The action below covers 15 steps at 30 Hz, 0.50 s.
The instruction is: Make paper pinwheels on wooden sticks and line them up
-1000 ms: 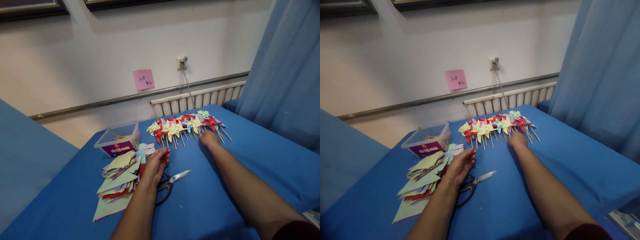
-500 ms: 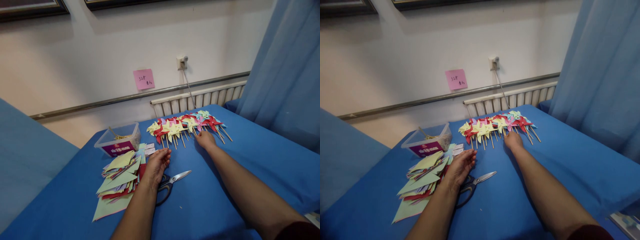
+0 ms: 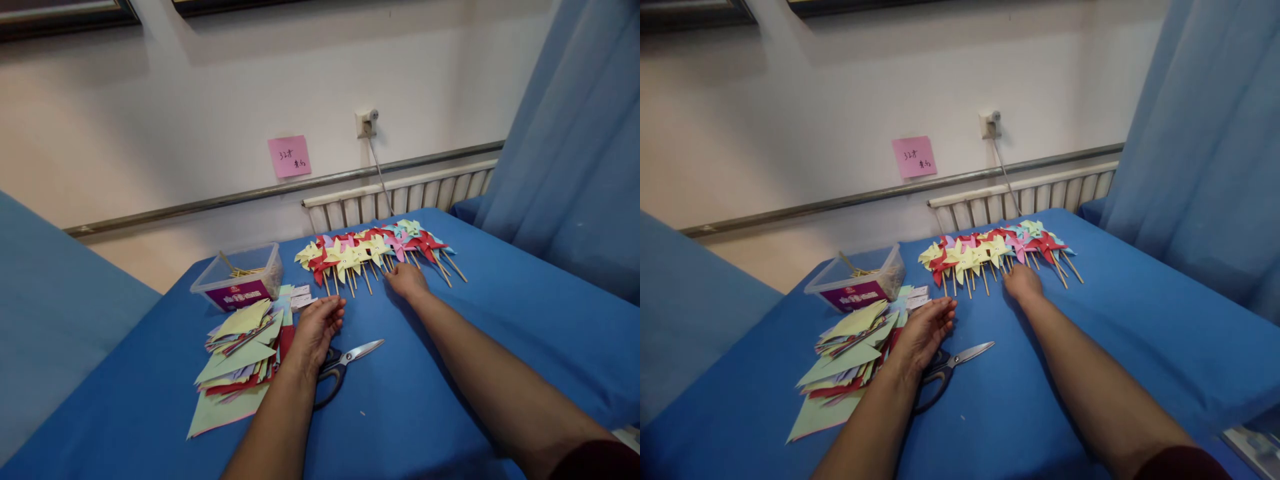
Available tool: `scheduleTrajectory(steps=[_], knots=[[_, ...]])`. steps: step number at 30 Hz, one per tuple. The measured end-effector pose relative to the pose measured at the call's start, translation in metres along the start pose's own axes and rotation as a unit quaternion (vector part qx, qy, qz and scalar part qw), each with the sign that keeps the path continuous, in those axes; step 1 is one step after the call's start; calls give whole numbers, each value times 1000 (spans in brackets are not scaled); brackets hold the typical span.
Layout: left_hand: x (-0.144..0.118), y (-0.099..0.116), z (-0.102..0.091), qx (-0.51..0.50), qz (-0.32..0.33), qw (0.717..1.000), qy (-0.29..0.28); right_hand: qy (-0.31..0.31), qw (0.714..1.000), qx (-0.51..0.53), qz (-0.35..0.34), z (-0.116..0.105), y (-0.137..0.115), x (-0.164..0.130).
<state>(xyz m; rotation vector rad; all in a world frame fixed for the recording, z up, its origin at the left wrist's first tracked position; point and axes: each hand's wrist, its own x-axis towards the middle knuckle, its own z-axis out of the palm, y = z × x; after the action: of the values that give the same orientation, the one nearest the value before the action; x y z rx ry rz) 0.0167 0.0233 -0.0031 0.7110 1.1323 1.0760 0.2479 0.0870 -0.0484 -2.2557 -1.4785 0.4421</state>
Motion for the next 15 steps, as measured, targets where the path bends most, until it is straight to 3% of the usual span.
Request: scheduleTrajectory(steps=[8, 15], knots=[[2, -2, -2, 0, 1, 1000, -7, -2, 1000, 11, -6, -2, -3, -3], [1, -2, -1, 7, -2, 1000, -4, 13, 999, 1, 43, -16, 9, 0]])
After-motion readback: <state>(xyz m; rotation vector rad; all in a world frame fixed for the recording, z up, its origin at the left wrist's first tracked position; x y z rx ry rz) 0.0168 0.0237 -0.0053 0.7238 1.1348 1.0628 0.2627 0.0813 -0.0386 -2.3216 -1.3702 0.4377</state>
